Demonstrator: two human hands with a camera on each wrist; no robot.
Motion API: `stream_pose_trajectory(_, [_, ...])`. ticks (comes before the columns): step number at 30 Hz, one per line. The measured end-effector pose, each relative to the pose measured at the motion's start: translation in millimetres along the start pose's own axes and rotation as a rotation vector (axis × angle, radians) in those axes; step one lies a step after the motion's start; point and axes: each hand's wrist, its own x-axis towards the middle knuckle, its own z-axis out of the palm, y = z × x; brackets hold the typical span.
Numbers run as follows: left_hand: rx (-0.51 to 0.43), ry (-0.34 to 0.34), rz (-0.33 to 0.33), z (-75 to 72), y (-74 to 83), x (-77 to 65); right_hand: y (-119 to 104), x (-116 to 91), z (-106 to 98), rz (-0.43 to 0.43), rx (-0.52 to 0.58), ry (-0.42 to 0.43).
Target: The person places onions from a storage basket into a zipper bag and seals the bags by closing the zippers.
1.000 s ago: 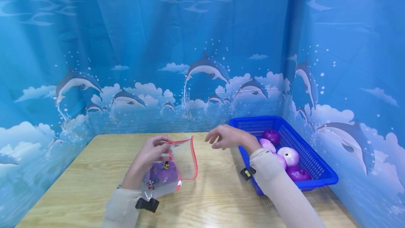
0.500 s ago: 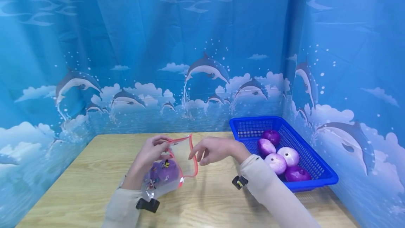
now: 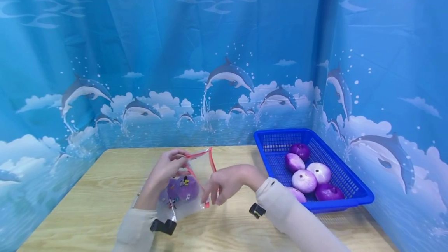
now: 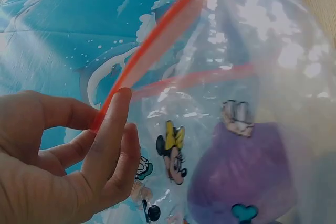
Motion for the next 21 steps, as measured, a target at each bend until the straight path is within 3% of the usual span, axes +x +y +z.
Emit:
stream_pose_trajectory(9, [0.063, -0.039, -0.053, 1.2, 2.6, -2.1, -1, 2, 7, 0.122, -0.027, -0.014])
stream_pose_trajectory(17, [0.037, -0.068, -0.058, 2.6, 0.8, -1.9, 1, -2, 4, 0.053, -0.022, -0.063])
stream_pose_trajectory(21, [0.02, -0.08, -0.046, 3.0, -0.4, -2.3, 2, -12, -3, 0.021, 0.034, -0.048])
